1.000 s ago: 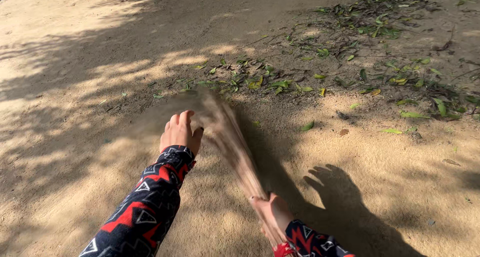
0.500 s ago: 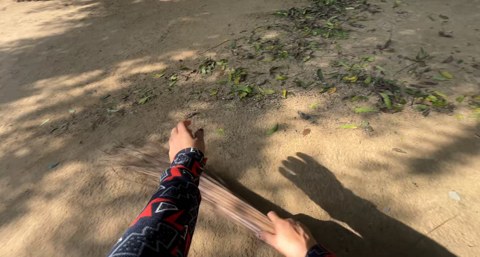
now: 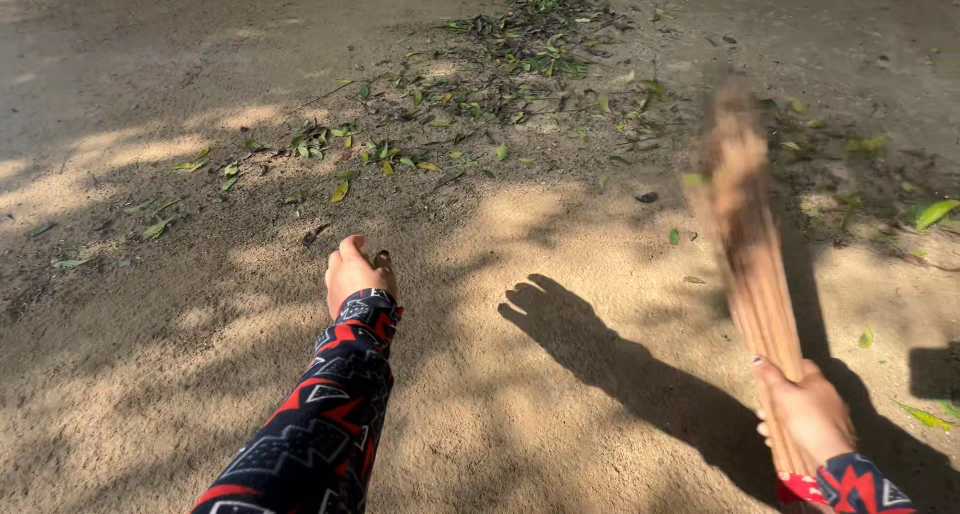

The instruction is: The person sweeps a sandy outdoor area using a traditional straw broom, gathering scattered leaves and debris into a pile. The camera follows the sweeping motion as the person moves across the ground, occasionally adjusting their grip on the broom.

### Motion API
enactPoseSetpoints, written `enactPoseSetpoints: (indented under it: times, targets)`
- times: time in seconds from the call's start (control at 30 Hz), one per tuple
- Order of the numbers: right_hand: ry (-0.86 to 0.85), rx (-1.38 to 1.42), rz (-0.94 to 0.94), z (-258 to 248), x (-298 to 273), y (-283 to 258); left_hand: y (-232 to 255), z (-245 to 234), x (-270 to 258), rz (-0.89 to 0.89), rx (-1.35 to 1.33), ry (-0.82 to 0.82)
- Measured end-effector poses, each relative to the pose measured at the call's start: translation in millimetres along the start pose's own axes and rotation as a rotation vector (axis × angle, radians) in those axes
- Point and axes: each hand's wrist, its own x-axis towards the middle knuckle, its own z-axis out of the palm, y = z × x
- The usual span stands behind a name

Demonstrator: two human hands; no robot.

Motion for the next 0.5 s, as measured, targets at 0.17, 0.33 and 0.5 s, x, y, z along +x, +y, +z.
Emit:
enactPoseSetpoints:
  times: [0.17, 0.33, 0.5]
  targets:
    - [-0.458, -0.251, 0.063, 77.7, -100.5, -51.3, 36.0, 24.7, -1.6, 0.084, -0.056, -0.016]
    - [-0.415, -0.466, -0.4, 116.8, -113.2, -10.7, 47.4, 67.8, -6.6, 0.212, -0.066, -0.096]
    - [-0.049, -0.143, 0.158, 32.3, -22.8, 85.2, 27.0, 93.2, -7.7, 0.202, -0.04, -0.193]
